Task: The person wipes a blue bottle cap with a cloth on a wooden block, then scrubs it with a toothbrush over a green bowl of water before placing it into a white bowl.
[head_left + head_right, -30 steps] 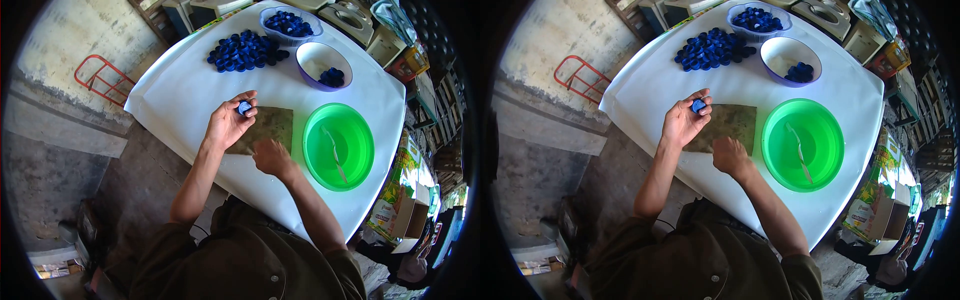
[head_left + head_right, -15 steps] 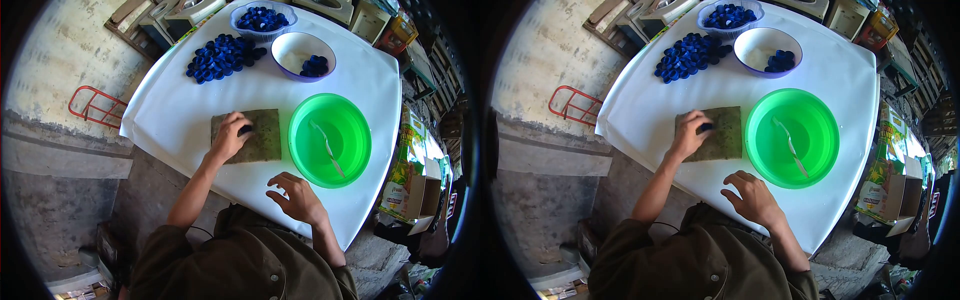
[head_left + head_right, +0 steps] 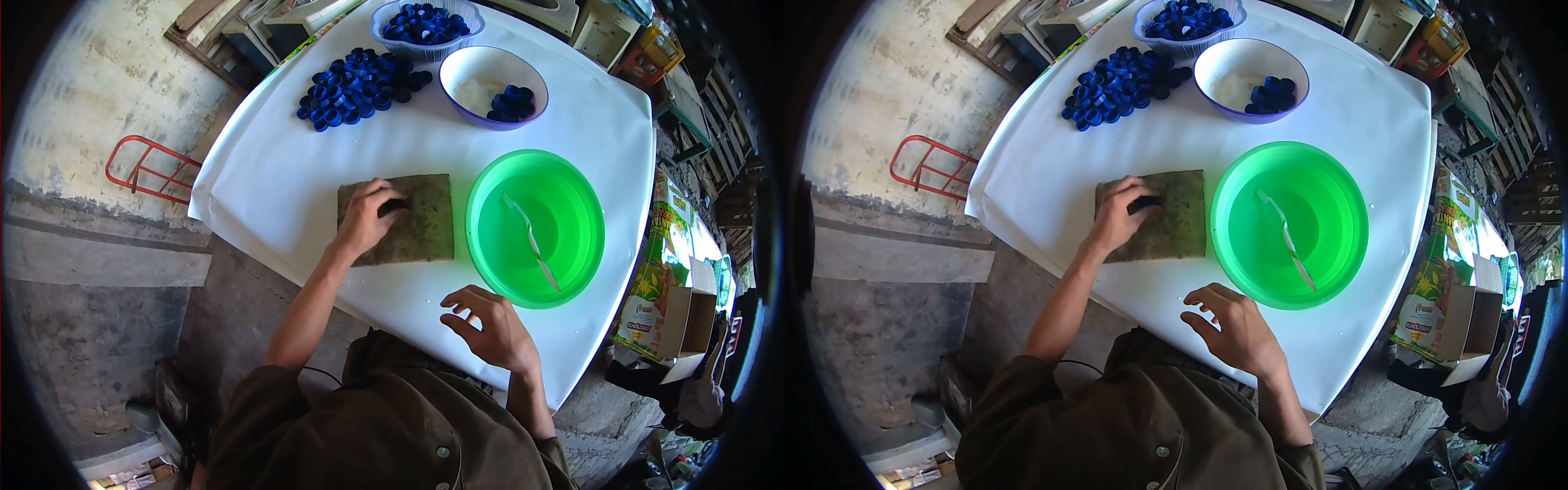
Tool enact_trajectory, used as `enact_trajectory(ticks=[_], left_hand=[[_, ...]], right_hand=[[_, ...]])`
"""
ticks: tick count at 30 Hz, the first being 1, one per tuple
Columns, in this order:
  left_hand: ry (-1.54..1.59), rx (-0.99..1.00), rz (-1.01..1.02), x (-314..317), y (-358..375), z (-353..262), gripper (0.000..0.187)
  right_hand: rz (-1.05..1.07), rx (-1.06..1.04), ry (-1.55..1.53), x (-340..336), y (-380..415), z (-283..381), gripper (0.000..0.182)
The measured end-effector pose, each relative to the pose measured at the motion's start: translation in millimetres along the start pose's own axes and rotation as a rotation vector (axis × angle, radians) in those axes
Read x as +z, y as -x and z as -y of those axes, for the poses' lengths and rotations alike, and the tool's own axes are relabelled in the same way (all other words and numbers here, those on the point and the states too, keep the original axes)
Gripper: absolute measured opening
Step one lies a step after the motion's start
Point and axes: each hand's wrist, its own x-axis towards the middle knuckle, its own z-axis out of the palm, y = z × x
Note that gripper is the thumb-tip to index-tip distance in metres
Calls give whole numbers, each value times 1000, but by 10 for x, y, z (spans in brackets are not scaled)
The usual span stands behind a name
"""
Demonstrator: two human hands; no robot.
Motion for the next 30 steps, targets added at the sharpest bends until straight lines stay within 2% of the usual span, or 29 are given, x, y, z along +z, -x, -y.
enact_trajectory(ticks=[2,3,6,7,10,11,15,18,22,24,26,30], left_hand=[[53,-30,67,-10,-78,58,23],[159,-107,115,-84,-161,-55,26],[1050,-256,102,-168,-340,-151,34],[1296,-208,75,-207,-413,-293,44],[1529,-31,103,-225,-496,-451,45],[1535,-21,123,-234,-531,-496,52],[1438,114,201,-277,-723,-586,47],[1226,29,199,-203,-938,-622,40],[457,187,-94,181,-1682,-761,25],[323,307,-215,592,-2116,-650,22],[216,277,-130,944,-2419,-547,21],[94,259,-14,1178,-2710,-606,23]], right_hand=[[-7,7,-19,-27,25,21,21],[-6,11,-25,-45,43,32,21],[-32,1,-32,-75,96,40,21],[-58,-27,-41,-82,116,45,18],[-76,-15,-62,-123,179,57,19],[-84,-14,-53,-136,199,58,20],[-131,-12,-70,-211,263,50,21],[-185,-2,-84,-262,313,67,18],[-240,53,-66,-311,368,138,19],[-265,76,-58,-301,363,158,19],[-296,101,-41,-283,343,198,20],[-336,140,-63,-237,303,230,20]])
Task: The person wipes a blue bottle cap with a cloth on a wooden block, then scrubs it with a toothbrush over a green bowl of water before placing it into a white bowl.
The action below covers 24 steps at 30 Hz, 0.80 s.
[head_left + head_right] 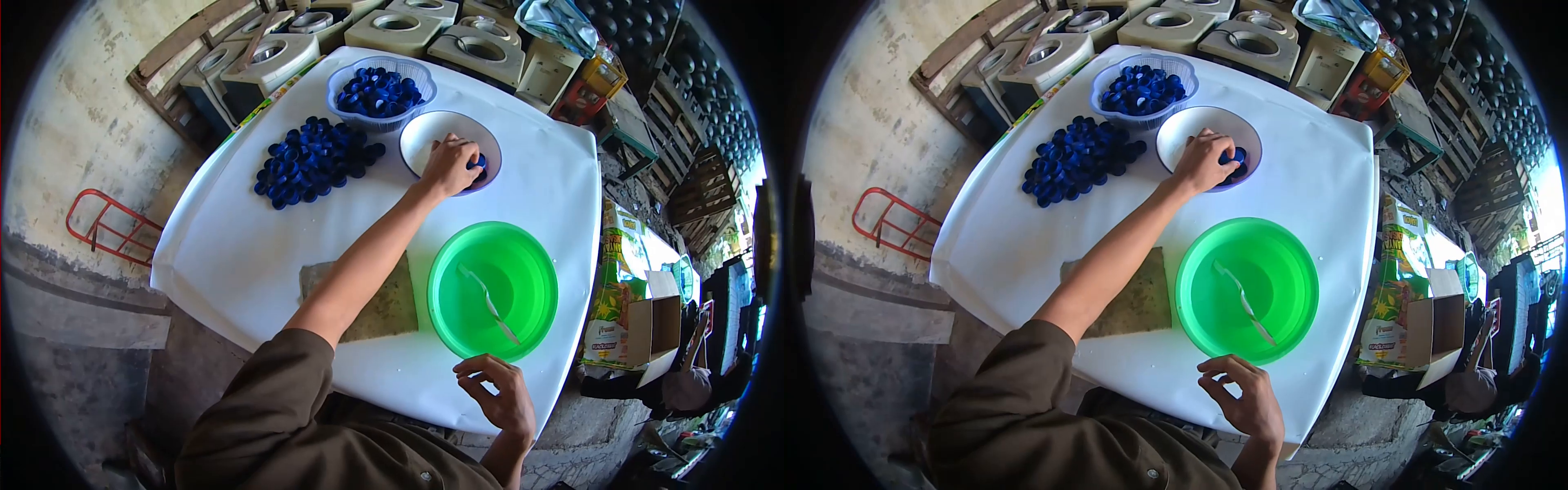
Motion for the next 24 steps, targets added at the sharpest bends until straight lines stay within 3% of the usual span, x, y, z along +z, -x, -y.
enact_trajectory(ticks=[4,7,9,10,12,16,17,18,20,21,24], left_hand=[[-98,68,100,21,-17,-26,22],[80,66,-36,-180,66,-11,20],[182,163,-95,-427,170,104,12],[230,127,-70,-575,252,167,11],[329,54,-19,-866,490,245,8],[246,173,70,-1053,766,360,22],[280,117,215,-1070,791,319,32],[280,136,203,-961,803,332,35],[142,148,105,-750,805,317,32],[156,120,156,-686,806,308,30],[193,45,235,-653,901,316,22]], right_hand=[[12,2,24,87,-125,90,21],[-62,33,7,69,-170,144,22],[-226,32,93,-34,-171,86,22],[-295,5,308,-138,-185,133,23],[-481,112,304,-219,-252,29,20],[-449,268,388,-197,-491,70,24],[-416,299,412,-182,-565,82,27],[-412,289,468,-162,-607,42,29],[-401,273,579,-127,-651,-60,34],[-413,350,591,-95,-668,-26,39],[-431,313,702,-90,-576,-115,40]])
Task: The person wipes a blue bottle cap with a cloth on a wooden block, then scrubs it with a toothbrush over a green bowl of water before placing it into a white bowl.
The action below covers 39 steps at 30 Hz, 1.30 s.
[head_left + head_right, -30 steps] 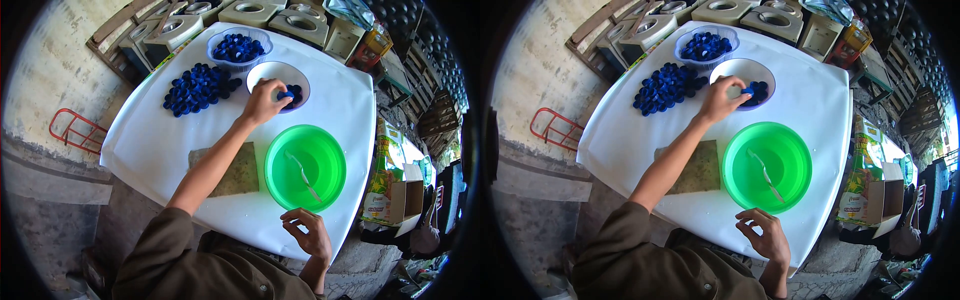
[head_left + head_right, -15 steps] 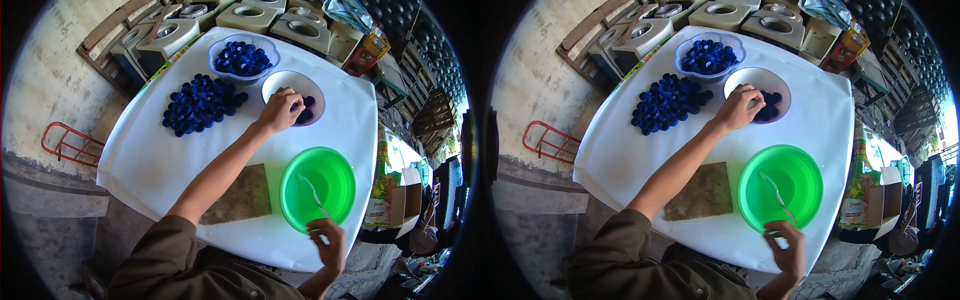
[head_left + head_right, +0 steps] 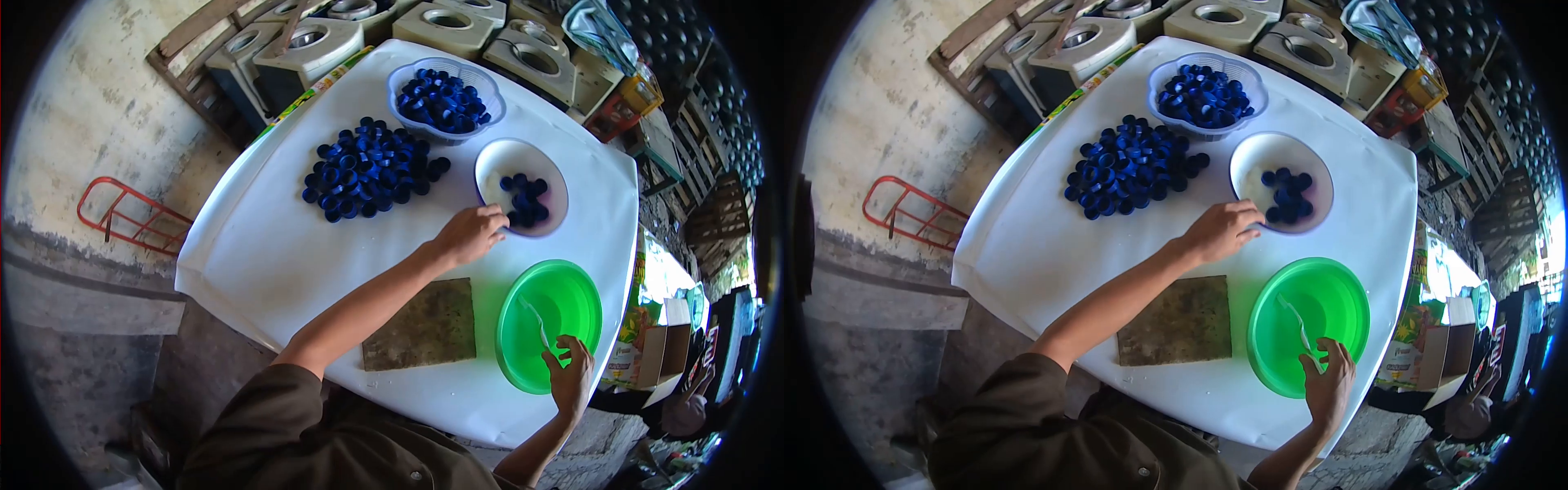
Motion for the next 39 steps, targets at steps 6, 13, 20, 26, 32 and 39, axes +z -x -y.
enact_trajectory(ticks=[6,13,20,26,32,39], left_hand=[[12,-24,-126,29,318,-136,15],[323,-176,-386,-443,716,-168,24],[-163,-398,-703,-1161,1518,527,18],[-293,-369,-420,-1483,1689,964,39],[-288,-374,-288,-1462,1605,1064,41],[-105,-127,-294,-1548,1550,772,41]], right_hand=[[45,36,-10,97,74,-46,38],[-95,49,14,288,12,-70,39],[-207,-66,232,562,-132,-408,36],[-149,20,295,526,-136,-241,18],[-161,150,268,486,140,-143,22],[-314,174,228,386,391,136,20]])
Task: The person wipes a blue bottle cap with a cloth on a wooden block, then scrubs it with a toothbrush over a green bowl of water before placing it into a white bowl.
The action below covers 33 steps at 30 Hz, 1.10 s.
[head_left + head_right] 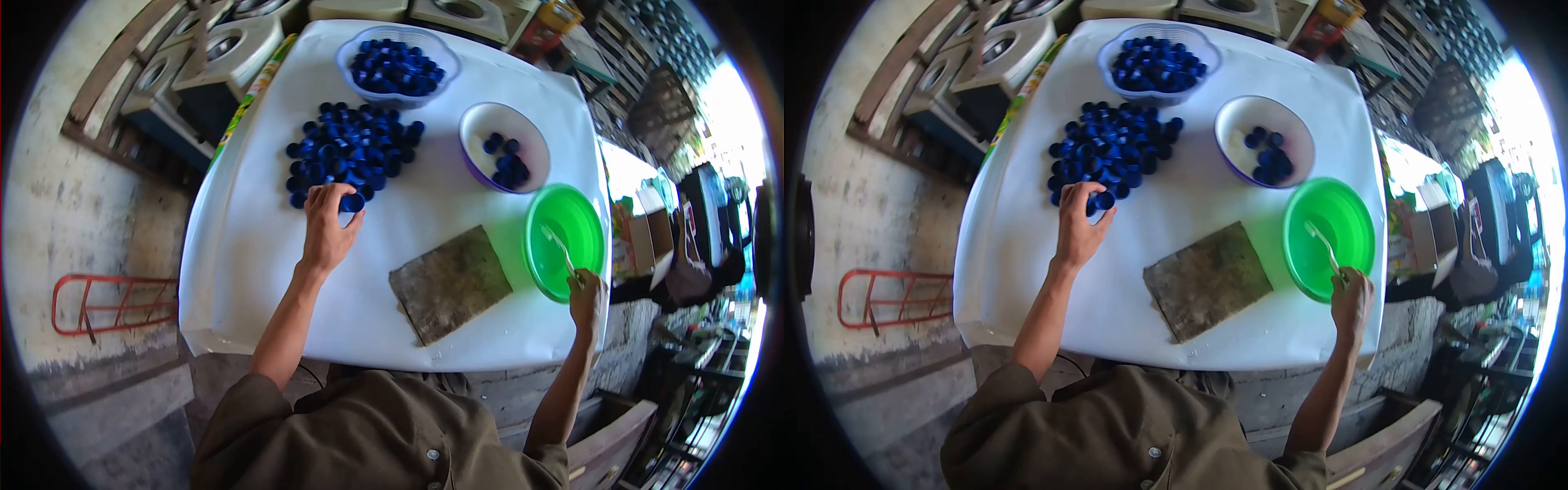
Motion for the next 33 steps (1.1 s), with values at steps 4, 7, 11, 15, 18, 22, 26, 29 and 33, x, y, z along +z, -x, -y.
enact_trajectory(ticks=[4,7,11,15,18,22,26,29,33], left_hand=[[44,33,72,51,77,-210,44],[-42,-6,100,102,121,-229,40],[45,-172,109,194,91,-584,38],[302,-14,36,510,-5,-1359,37],[466,67,154,959,-52,-2050,36],[361,101,495,1662,-217,-2631,36],[-6,46,723,2262,-272,-2612,36],[-94,58,791,2372,-255,-2574,38],[-157,19,799,2412,-248,-2511,42]], right_hand=[[-51,24,-154,-72,40,112,20],[-62,57,-78,-124,51,171,20],[40,35,-85,-134,10,-14,17],[75,-3,-140,-210,-161,-145,16],[90,-83,-252,-190,-304,-310,16],[49,-231,-337,-124,-493,-470,11],[117,-263,-377,-7,-603,-607,10],[186,-250,-387,-12,-624,-592,12],[231,-300,-417,26,-700,-581,14]])
